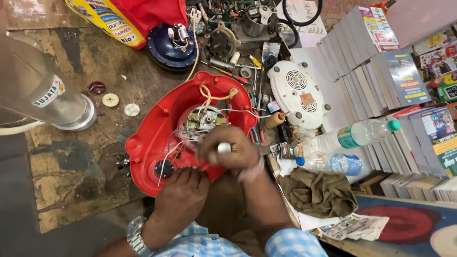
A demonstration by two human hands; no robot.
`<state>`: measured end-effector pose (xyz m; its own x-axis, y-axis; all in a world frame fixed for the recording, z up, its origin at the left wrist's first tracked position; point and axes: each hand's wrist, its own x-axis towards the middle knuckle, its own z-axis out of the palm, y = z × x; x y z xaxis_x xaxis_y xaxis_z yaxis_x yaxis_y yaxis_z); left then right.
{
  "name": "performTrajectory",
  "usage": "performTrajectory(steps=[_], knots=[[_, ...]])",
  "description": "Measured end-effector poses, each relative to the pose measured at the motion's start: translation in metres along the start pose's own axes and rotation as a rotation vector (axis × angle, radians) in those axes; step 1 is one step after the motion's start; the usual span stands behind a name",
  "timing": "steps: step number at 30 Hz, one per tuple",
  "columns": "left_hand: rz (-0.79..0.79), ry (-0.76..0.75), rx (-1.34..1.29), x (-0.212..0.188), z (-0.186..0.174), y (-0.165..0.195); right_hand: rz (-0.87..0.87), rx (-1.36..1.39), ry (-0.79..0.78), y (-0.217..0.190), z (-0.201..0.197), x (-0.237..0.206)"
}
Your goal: The person repairs a red electric mixer by hand, manipulating internal wires and components. They use pliers to strip wire insulation and a screwdriver to adjust parts within the motor housing. The work is performed on their lap in a cluttered workshop.
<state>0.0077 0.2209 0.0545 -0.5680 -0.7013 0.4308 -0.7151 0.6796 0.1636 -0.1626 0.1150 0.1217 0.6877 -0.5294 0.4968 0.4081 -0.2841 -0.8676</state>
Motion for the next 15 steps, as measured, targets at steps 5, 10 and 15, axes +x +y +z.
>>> performTrajectory(steps=[5, 10, 15], knots=[[-0.048, 0.003, -0.084, 0.000, 0.000, -0.002, -0.432, -0.613, 1.171, 0.054, 0.076, -0.033], [0.001, -0.008, -0.038, 0.000, 0.003, -0.001, -0.333, -0.521, 1.003, 0.064, 0.066, -0.053], [-0.006, -0.053, -0.060, 0.003, -0.001, 0.002, -0.123, -0.212, 0.609, 0.017, 0.034, -0.049]])
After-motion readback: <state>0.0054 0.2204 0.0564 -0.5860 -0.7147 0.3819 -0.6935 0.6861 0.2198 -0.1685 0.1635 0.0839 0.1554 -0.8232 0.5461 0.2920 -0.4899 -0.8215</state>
